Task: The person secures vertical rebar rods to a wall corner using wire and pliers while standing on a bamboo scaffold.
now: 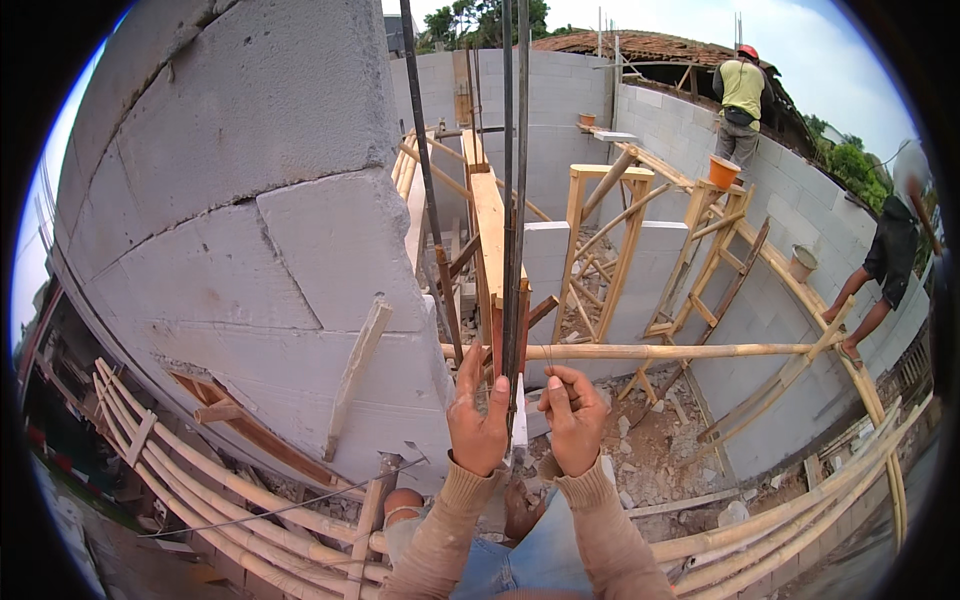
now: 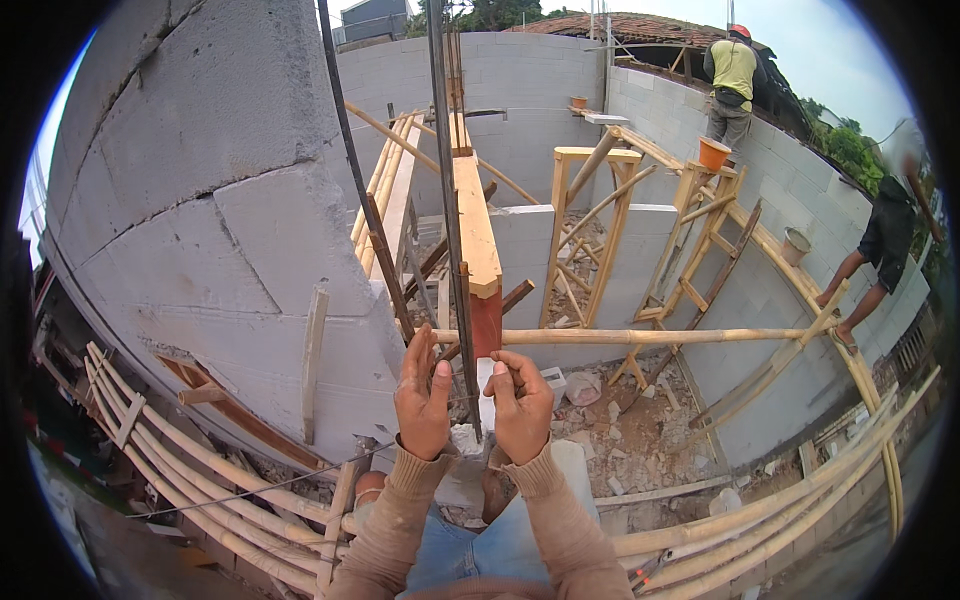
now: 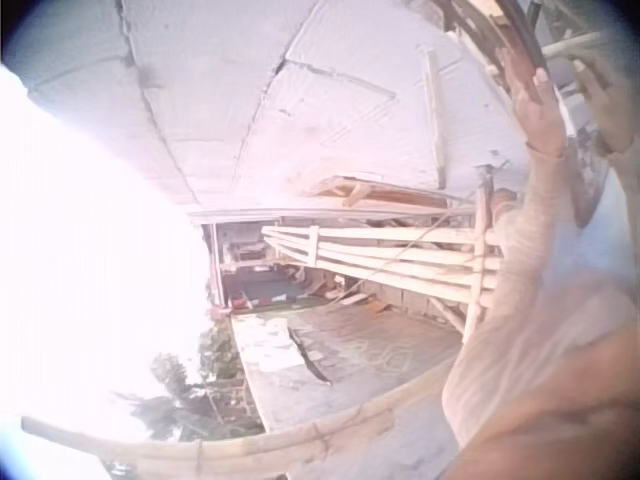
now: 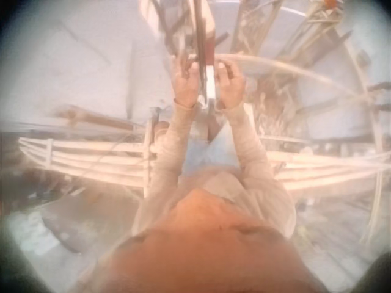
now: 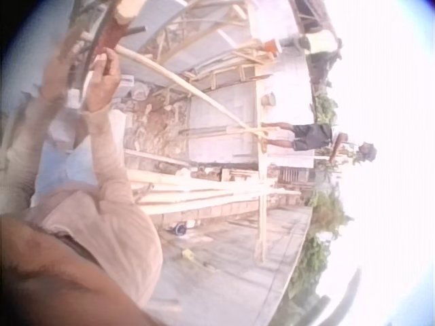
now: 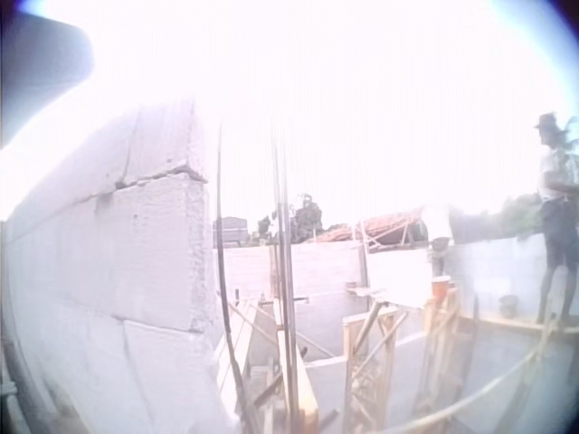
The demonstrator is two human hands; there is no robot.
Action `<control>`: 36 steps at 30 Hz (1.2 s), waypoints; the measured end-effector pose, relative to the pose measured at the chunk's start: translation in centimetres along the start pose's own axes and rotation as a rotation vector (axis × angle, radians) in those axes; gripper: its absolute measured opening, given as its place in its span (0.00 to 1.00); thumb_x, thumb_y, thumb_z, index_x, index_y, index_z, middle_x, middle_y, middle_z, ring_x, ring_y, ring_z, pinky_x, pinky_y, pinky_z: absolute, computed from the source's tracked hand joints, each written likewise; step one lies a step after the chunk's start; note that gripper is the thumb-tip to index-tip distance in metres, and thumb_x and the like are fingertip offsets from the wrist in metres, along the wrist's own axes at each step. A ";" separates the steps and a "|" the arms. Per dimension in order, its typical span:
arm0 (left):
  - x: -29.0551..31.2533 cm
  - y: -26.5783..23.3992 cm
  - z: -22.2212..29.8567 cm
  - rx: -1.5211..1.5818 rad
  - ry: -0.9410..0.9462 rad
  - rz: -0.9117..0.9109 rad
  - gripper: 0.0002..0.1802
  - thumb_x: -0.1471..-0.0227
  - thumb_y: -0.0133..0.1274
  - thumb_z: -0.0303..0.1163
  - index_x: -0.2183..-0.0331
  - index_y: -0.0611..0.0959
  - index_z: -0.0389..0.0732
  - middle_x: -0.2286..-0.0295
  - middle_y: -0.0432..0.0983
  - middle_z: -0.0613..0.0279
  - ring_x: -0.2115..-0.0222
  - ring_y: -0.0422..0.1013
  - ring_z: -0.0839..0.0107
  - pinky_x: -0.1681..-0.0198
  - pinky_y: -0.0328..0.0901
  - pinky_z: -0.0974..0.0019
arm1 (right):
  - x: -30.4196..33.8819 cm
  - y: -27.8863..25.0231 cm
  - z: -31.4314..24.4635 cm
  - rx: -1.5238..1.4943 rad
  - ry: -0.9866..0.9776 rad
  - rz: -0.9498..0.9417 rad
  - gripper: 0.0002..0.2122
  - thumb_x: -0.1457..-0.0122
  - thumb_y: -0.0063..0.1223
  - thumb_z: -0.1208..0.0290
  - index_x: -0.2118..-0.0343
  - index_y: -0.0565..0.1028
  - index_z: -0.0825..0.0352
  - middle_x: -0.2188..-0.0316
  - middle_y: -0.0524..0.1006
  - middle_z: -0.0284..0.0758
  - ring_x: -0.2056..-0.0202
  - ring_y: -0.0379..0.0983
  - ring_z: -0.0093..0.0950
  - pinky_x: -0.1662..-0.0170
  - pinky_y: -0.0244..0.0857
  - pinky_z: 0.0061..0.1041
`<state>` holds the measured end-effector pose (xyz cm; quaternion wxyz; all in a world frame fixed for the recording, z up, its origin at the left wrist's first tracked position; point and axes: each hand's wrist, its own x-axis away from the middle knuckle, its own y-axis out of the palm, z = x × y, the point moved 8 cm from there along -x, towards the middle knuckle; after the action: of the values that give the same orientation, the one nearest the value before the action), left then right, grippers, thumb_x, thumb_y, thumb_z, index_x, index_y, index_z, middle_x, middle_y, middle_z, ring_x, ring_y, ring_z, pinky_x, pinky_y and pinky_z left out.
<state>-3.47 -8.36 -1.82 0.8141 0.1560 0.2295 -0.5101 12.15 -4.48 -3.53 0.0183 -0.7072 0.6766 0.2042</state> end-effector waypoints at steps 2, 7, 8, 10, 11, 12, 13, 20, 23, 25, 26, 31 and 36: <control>-0.9 1.9 -0.6 0.018 -0.066 -0.119 0.35 0.35 0.40 0.43 0.38 0.55 0.27 0.39 0.54 0.42 0.37 0.51 0.58 0.35 0.47 0.59 | 0.2 -1.2 0.8 -0.006 0.040 0.027 0.08 0.36 0.49 0.73 0.59 0.75 0.71 0.79 0.74 0.27 0.78 0.64 0.12 0.76 0.56 0.13; -1.9 4.3 -7.2 0.197 -0.171 -0.187 0.42 0.34 0.25 0.57 0.38 0.55 0.27 0.38 0.52 0.44 0.35 0.48 0.58 0.35 0.44 0.64 | 1.8 -4.0 5.2 -0.026 0.125 0.092 0.07 0.36 0.49 0.74 0.60 0.76 0.72 0.81 0.73 0.28 0.84 0.58 0.11 0.82 0.51 0.13; -1.9 4.3 -8.9 0.245 -0.209 -0.188 0.43 0.35 0.24 0.58 0.38 0.55 0.27 0.37 0.52 0.44 0.35 0.48 0.59 0.34 0.43 0.64 | 2.4 -4.7 6.4 -0.028 0.154 0.100 0.07 0.36 0.49 0.74 0.61 0.76 0.72 0.81 0.73 0.28 0.85 0.58 0.11 0.82 0.51 0.13; -1.6 4.0 -11.5 0.338 -0.282 -0.195 0.45 0.36 0.22 0.60 0.38 0.55 0.27 0.37 0.52 0.45 0.35 0.48 0.60 0.34 0.42 0.64 | 3.7 -5.5 8.7 -0.024 0.223 0.093 0.07 0.37 0.50 0.74 0.61 0.76 0.71 0.81 0.73 0.27 0.82 0.61 0.11 0.79 0.53 0.13; -1.5 3.7 -11.1 0.290 -0.291 -0.131 0.44 0.36 0.24 0.60 0.38 0.56 0.28 0.44 0.64 0.47 0.41 0.59 0.64 0.39 0.53 0.68 | 4.3 -6.5 9.5 -0.016 0.248 0.107 0.07 0.37 0.50 0.74 0.61 0.75 0.71 0.81 0.74 0.27 0.81 0.62 0.11 0.78 0.54 0.13; -1.0 4.3 -10.8 0.337 -0.356 -0.169 0.43 0.35 0.26 0.58 0.38 0.57 0.27 0.41 0.59 0.47 0.39 0.55 0.63 0.36 0.48 0.64 | 4.9 -7.4 10.4 -0.005 0.268 0.119 0.07 0.37 0.50 0.74 0.61 0.75 0.71 0.81 0.73 0.27 0.81 0.62 0.11 0.78 0.54 0.13; -0.8 4.5 -9.7 0.375 -0.420 -0.201 0.41 0.34 0.28 0.56 0.39 0.58 0.27 0.39 0.55 0.47 0.36 0.50 0.61 0.34 0.43 0.61 | 5.4 -7.9 11.2 -0.001 0.289 0.128 0.07 0.37 0.50 0.74 0.61 0.75 0.71 0.81 0.73 0.27 0.81 0.62 0.11 0.78 0.54 0.13; -0.9 3.9 -11.8 0.081 -0.199 -0.121 0.31 0.42 0.54 0.30 0.42 0.64 0.25 0.48 0.69 0.47 0.50 0.68 0.66 0.47 0.63 0.66 | 6.2 -9.4 14.1 -0.036 0.364 0.181 0.06 0.37 0.50 0.74 0.62 0.76 0.71 0.80 0.74 0.28 0.79 0.65 0.12 0.77 0.56 0.14; -0.9 3.9 -11.9 0.025 -0.198 -0.092 0.30 0.43 0.55 0.28 0.44 0.66 0.24 0.50 0.72 0.47 0.54 0.72 0.68 0.50 0.66 0.67 | 6.4 -9.8 15.3 -0.022 0.404 0.167 0.07 0.37 0.50 0.74 0.61 0.76 0.72 0.79 0.74 0.29 0.78 0.66 0.13 0.76 0.57 0.14; -0.9 3.9 -12.0 0.012 -0.220 -0.076 0.29 0.43 0.56 0.28 0.44 0.67 0.24 0.51 0.73 0.47 0.54 0.72 0.68 0.50 0.66 0.67 | 6.4 -10.0 15.6 -0.035 0.382 0.179 0.07 0.37 0.50 0.74 0.61 0.76 0.72 0.79 0.75 0.29 0.78 0.66 0.12 0.77 0.56 0.14; -0.8 3.8 -12.1 0.004 -0.228 -0.066 0.29 0.43 0.56 0.28 0.44 0.67 0.25 0.51 0.73 0.47 0.54 0.72 0.68 0.50 0.66 0.67 | 6.4 -9.9 15.8 -0.043 0.370 0.180 0.07 0.37 0.50 0.74 0.62 0.76 0.72 0.79 0.75 0.29 0.79 0.65 0.12 0.77 0.56 0.14; -0.4 4.1 -11.5 -0.050 -0.192 -0.031 0.31 0.43 0.56 0.32 0.44 0.67 0.25 0.52 0.74 0.48 0.54 0.72 0.69 0.51 0.66 0.67 | 6.5 -10.4 16.4 -0.050 0.423 0.207 0.07 0.37 0.50 0.74 0.61 0.76 0.72 0.80 0.74 0.28 0.80 0.64 0.12 0.78 0.55 0.14; 0.0 3.4 -12.5 0.013 -0.190 -0.097 0.31 0.41 0.54 0.32 0.42 0.65 0.27 0.49 0.71 0.45 0.49 0.69 0.65 0.46 0.62 0.66 | 5.8 -11.5 14.4 -0.035 0.380 0.232 0.07 0.37 0.50 0.74 0.61 0.75 0.72 0.81 0.74 0.28 0.82 0.61 0.11 0.79 0.52 0.13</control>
<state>-3.07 -0.78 -12.32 0.8057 0.1006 0.1552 -0.5627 19.43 -4.72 -21.41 -0.1455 -0.6506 0.7410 0.0798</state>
